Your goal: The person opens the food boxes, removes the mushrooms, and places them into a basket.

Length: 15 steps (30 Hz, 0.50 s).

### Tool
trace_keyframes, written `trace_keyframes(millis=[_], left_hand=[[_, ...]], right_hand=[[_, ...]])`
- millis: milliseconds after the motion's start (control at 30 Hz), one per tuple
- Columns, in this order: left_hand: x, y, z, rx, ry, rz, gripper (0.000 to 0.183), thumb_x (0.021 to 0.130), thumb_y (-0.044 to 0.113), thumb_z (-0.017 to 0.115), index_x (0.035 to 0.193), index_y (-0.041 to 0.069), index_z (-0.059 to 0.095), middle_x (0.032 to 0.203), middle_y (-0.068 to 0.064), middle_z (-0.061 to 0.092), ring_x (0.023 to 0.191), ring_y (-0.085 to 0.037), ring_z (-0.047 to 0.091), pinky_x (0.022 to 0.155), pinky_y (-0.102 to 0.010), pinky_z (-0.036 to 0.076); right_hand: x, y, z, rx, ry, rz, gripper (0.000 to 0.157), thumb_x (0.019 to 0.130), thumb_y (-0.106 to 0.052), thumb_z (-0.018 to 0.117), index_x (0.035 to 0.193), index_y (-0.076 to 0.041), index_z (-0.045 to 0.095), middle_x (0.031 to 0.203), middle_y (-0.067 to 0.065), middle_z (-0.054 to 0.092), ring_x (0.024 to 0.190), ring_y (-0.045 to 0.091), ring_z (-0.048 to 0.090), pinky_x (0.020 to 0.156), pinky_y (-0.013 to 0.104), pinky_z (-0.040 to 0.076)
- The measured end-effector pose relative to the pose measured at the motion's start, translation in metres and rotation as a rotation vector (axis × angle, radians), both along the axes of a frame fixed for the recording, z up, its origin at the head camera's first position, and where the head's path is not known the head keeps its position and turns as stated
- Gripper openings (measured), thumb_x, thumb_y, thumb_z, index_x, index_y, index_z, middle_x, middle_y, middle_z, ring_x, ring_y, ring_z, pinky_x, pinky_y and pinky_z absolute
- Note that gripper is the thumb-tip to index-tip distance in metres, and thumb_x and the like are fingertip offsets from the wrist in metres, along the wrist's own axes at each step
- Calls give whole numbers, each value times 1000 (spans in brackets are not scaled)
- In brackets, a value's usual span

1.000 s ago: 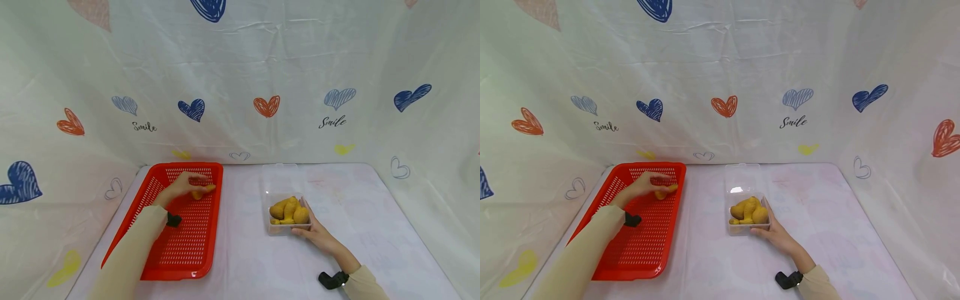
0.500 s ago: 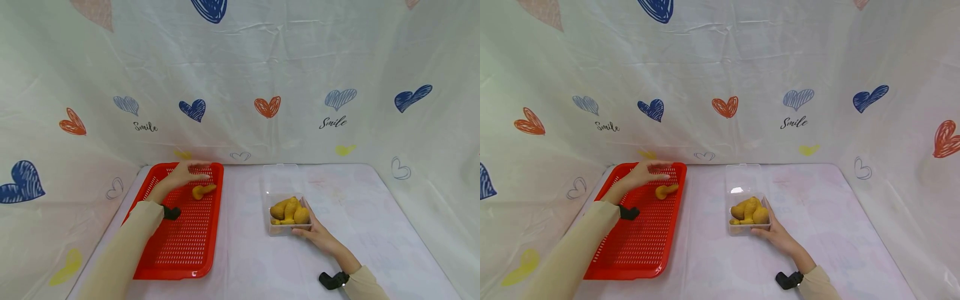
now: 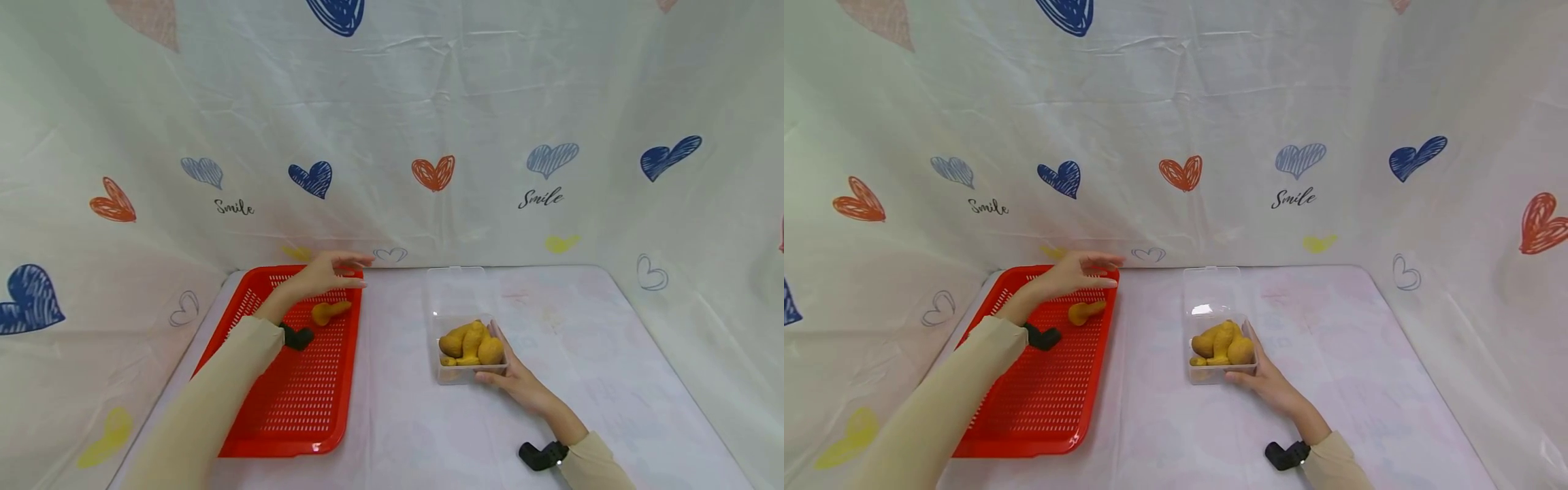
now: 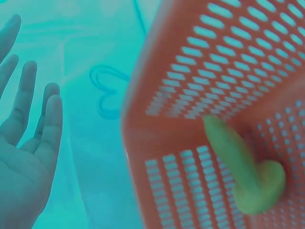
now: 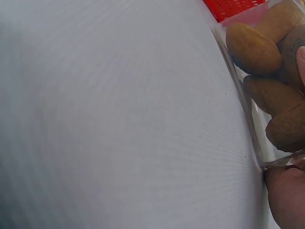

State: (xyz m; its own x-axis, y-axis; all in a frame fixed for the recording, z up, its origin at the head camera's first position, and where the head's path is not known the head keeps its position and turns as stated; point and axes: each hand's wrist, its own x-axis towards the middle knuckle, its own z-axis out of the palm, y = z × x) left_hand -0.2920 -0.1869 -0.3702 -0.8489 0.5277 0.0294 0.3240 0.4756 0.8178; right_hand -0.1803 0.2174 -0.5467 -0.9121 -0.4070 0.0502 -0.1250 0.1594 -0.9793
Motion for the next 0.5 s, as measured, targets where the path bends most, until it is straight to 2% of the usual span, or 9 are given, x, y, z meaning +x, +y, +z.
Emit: trace_keyframes(millis=[100, 233, 500], left_hand=[[-2, 11, 0, 5, -14, -30, 53, 89, 13, 76, 140, 9, 59, 137, -9, 60, 124, -28, 56, 96, -38, 52], [-4, 27, -2, 29, -32, -83, 53, 90, 11, 76, 140, 8, 58, 138, -11, 59, 125, -31, 56, 97, -38, 52], [-7, 68, -6, 72, -94, -225, 55, 90, 8, 74, 141, 4, 55, 137, -11, 59, 120, -25, 60, 94, -34, 53]], right_hand=[[-1, 0, 0, 4, 6, -2, 104, 94, -8, 69, 160, -22, -10, 165, 18, -10, 147, 43, -13, 109, 72, -2], [-1, 1, 0, 12, 4, -6, 104, 94, -9, 70, 160, -22, -10, 165, 18, -9, 147, 43, -13, 109, 72, -3], [-3, 1, -3, 3, 3, -8, 104, 94, -8, 70, 160, -27, -8, 165, 17, -8, 148, 42, -11, 110, 72, -2]])
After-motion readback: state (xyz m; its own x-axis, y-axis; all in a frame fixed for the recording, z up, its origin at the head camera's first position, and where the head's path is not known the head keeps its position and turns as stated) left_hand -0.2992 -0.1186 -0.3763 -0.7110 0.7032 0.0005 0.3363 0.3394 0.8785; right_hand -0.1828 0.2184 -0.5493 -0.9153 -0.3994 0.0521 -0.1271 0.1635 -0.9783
